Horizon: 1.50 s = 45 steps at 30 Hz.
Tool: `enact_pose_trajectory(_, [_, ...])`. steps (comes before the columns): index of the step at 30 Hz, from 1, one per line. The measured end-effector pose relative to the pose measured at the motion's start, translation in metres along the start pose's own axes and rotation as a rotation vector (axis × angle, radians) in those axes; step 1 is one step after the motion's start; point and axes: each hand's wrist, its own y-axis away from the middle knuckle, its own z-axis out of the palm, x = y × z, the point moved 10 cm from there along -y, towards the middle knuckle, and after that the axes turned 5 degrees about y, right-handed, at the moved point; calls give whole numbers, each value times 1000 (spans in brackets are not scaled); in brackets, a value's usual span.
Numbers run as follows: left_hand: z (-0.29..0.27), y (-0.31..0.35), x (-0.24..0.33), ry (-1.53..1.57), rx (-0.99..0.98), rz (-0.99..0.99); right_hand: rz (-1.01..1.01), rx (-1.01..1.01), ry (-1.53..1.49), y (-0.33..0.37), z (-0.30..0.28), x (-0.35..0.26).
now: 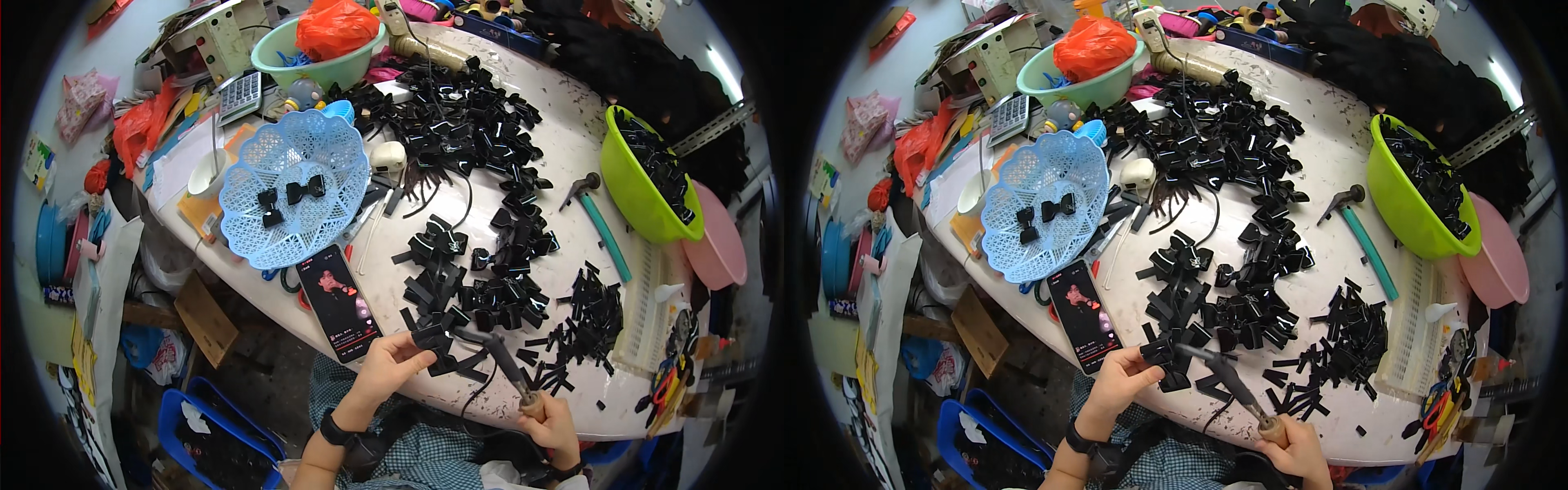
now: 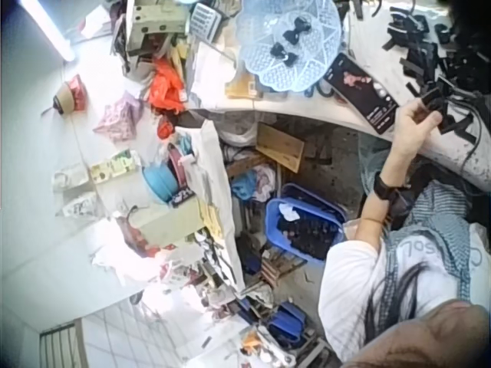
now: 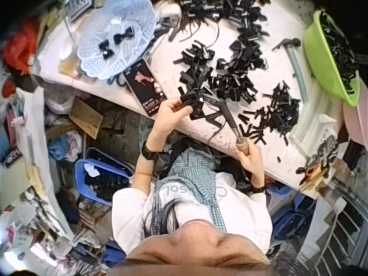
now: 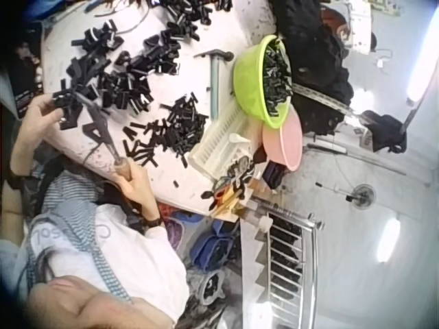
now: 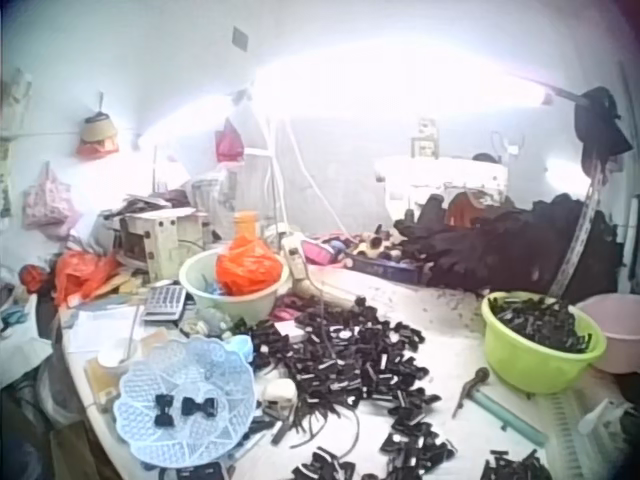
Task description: The person uses a soldering iron to heat and smooth the edges of small black plastic components. They pick up individual pieces from a pile on the table, apply the hot tip to specific areas, and then place the treated items into a blue basket.
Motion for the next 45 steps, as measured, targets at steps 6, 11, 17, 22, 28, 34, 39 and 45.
enact_pose_trajectory(6, [-4, -3, -1, -31, 18, 2, -4, 12, 33, 6, -5, -14])
enact_pose_trajectory(11, [-2, -4, 3, -33, 4, 10, 5, 14, 73, 8, -5, -10])
enact_pose_trajectory(17, [0, -4, 3, -61, 1, -3, -29, -16, 143, 6, -3, -11])
enact_pose_trajectory(22, [4, -5, 6, -114, -22, -10, -21, -32, 181, 4, 0, -10])
enact_pose_trajectory(28, [7, -6, 11, -156, -37, -23, -35, -54, 238, 3, 3, -6])
enact_pose_trajectory(34, [6, -6, 5, -87, -46, 12, -23, -74, 115, 5, 6, -3])
enact_pose_trajectory(39, [-15, -6, 18, -58, 71, 88, 125, 134, -229, 16, -12, 34])
enact_pose_trajectory(45, [-35, -11, 27, -336, 117, 4, 143, 171, -278, 15, -13, 49])
